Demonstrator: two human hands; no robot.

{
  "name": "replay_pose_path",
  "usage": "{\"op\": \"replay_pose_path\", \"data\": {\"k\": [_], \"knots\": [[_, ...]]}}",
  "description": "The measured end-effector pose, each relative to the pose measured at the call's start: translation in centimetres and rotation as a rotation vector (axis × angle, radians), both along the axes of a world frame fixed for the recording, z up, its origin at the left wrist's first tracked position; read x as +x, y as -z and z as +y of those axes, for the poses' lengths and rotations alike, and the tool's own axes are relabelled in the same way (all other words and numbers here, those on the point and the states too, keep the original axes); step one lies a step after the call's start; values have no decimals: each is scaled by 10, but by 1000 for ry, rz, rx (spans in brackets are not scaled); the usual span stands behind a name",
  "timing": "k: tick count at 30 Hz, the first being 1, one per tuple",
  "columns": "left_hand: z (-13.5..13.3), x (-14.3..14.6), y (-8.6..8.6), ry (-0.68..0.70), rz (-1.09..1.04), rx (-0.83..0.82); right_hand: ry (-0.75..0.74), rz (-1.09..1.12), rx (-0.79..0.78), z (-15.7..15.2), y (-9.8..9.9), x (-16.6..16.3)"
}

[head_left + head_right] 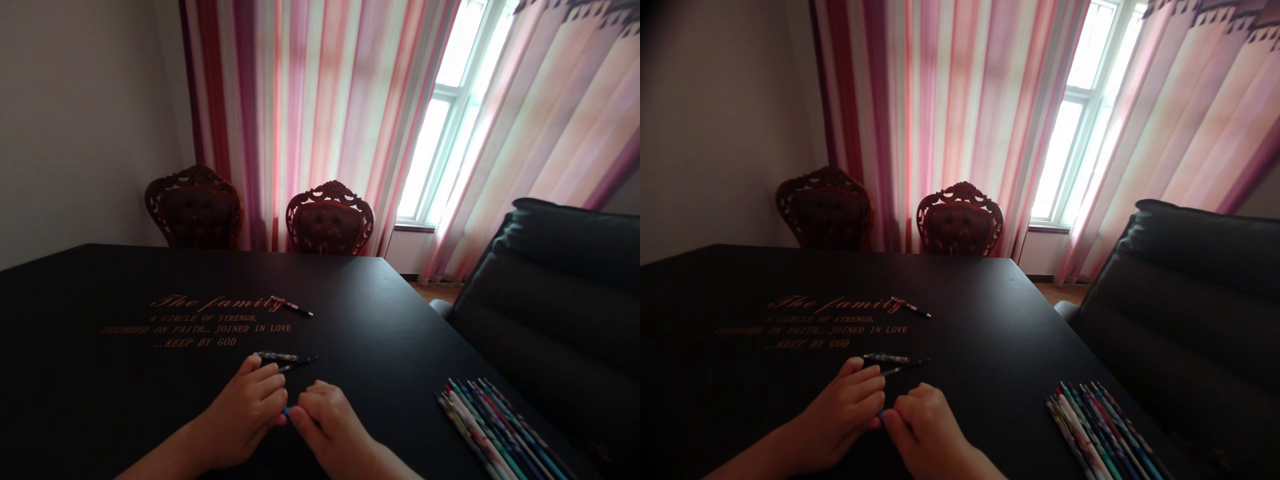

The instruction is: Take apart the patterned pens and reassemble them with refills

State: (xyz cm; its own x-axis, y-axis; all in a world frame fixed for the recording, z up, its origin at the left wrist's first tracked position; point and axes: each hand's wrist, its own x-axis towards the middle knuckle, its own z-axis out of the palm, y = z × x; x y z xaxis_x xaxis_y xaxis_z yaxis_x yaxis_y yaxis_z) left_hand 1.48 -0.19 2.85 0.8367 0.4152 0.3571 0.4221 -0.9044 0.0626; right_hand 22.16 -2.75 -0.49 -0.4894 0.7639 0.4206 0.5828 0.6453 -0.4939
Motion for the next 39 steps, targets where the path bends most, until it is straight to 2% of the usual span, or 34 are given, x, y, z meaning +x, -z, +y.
{"op": "replay_pose_path", "data": {"k": [7,14,21,27,31,33,36,39], "knots": [[3,0,3,-4,-30,-51,-19,-94,58,3,-2,8],[3,0,7,-17,-95,-87,-52,-245,163,6,-13,16],[6,0,10,-56,-96,-216,-66,-373,340,14,-27,22],[8,-4,17,-78,-183,-322,-50,-384,413,19,-23,24],[11,-6,22,-99,-258,-369,-6,-342,410,19,-17,25],[15,-9,25,-157,-331,-390,27,-282,380,21,-14,30],[21,-12,29,-288,-451,-384,149,-107,276,30,-9,43],[22,-12,26,-363,-454,-344,271,82,182,41,-2,56]]}}
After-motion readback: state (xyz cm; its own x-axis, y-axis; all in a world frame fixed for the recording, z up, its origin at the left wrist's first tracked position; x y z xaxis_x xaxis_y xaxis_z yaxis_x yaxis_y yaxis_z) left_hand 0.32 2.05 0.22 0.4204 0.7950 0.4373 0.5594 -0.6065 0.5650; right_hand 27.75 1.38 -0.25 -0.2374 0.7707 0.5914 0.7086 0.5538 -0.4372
